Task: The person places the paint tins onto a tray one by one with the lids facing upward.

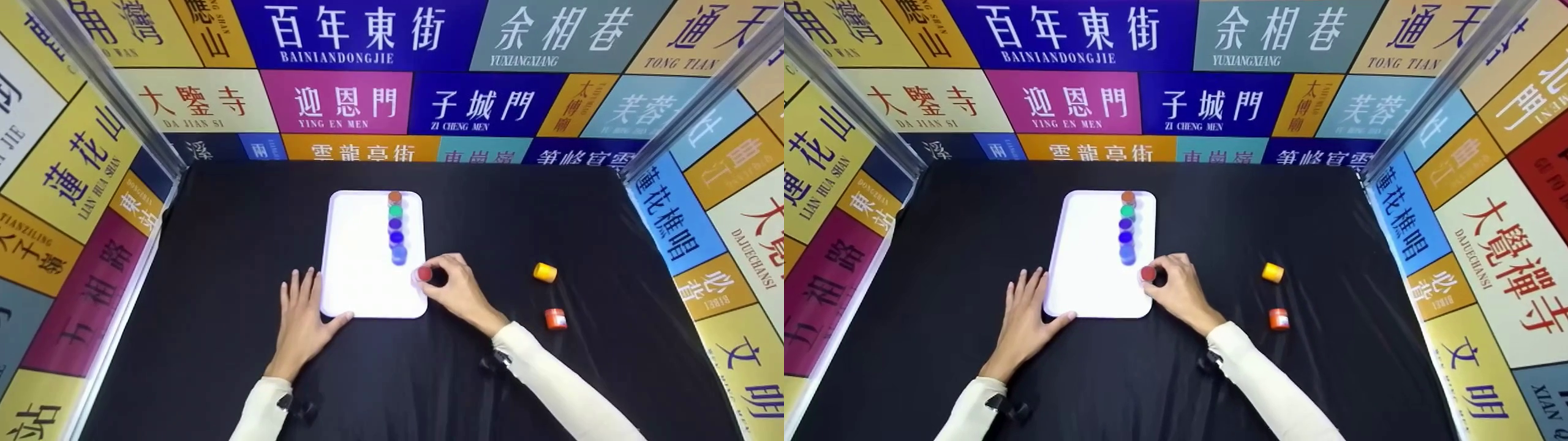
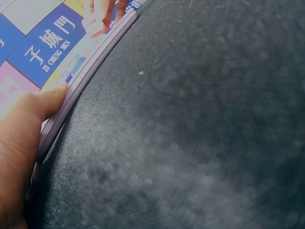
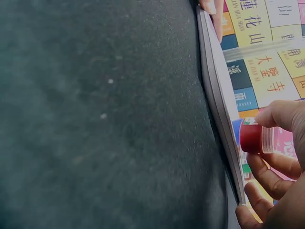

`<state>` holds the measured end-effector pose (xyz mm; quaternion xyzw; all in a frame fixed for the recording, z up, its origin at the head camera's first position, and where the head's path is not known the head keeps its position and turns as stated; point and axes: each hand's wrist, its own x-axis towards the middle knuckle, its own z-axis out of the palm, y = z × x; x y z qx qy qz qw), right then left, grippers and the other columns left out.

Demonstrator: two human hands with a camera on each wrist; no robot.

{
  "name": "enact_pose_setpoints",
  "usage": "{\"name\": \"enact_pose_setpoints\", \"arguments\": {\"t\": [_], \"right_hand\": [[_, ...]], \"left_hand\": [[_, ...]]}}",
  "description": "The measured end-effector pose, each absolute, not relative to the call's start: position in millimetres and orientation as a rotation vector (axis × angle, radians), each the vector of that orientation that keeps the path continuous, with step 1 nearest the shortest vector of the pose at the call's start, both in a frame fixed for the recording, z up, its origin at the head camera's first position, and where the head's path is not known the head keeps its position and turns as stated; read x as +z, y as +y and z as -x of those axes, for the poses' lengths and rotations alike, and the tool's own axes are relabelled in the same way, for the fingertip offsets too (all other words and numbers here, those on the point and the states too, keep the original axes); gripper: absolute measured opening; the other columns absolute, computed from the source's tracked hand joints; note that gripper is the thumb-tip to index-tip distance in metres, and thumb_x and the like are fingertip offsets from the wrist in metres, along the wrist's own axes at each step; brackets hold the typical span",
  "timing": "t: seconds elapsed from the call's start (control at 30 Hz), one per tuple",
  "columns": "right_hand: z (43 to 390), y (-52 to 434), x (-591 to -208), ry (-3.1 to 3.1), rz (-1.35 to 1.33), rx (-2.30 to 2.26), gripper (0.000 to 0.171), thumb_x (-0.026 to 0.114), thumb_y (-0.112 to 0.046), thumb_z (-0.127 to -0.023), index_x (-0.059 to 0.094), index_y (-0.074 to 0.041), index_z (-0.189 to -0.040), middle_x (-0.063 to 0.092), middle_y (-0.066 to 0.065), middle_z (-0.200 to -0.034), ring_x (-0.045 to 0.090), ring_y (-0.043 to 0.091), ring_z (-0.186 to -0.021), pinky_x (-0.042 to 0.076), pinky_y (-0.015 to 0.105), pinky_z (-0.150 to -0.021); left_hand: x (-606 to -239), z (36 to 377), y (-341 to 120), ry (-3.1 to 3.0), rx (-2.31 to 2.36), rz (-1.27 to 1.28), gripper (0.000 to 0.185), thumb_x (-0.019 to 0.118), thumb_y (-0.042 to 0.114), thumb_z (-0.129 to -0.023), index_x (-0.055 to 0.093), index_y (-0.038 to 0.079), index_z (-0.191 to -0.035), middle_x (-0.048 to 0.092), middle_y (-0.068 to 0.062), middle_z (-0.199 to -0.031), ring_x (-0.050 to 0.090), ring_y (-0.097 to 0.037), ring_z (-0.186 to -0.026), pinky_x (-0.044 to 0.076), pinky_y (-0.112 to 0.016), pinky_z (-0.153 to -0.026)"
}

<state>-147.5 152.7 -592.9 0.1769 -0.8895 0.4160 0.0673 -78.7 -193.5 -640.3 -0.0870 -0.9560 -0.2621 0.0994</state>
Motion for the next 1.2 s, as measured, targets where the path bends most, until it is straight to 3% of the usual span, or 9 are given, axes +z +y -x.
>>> {"name": "enact_pose_setpoints", "arguments": {"t": [0.47,1.2], "right_hand": [[156,125,-594,-2.744,-0.479,1.152,0.029,0.092,-0.022,-0.084,0.082,-0.010,-0.108,0.078,0.005,-0.100,0.061,0.033,-0.113,0.045,0.054,-0.098],[156,101,-600,-2.677,-0.425,1.128,0.026,0.096,-0.024,-0.084,0.081,-0.010,-0.100,0.079,0.004,-0.098,0.063,0.030,-0.109,0.045,0.051,-0.092]], "left_hand": [[-640,79,-193,-2.833,-0.780,0.254,0.114,0.075,0.072,-0.091,0.039,-0.003,-0.168,0.036,-0.026,-0.174,0.016,-0.050,-0.167,0.001,-0.066,-0.135],[-640,78,-193,-2.823,-0.789,0.257,0.112,0.076,0.070,-0.091,0.039,-0.004,-0.167,0.036,-0.027,-0.174,0.015,-0.051,-0.167,0.002,-0.067,-0.134]]}}
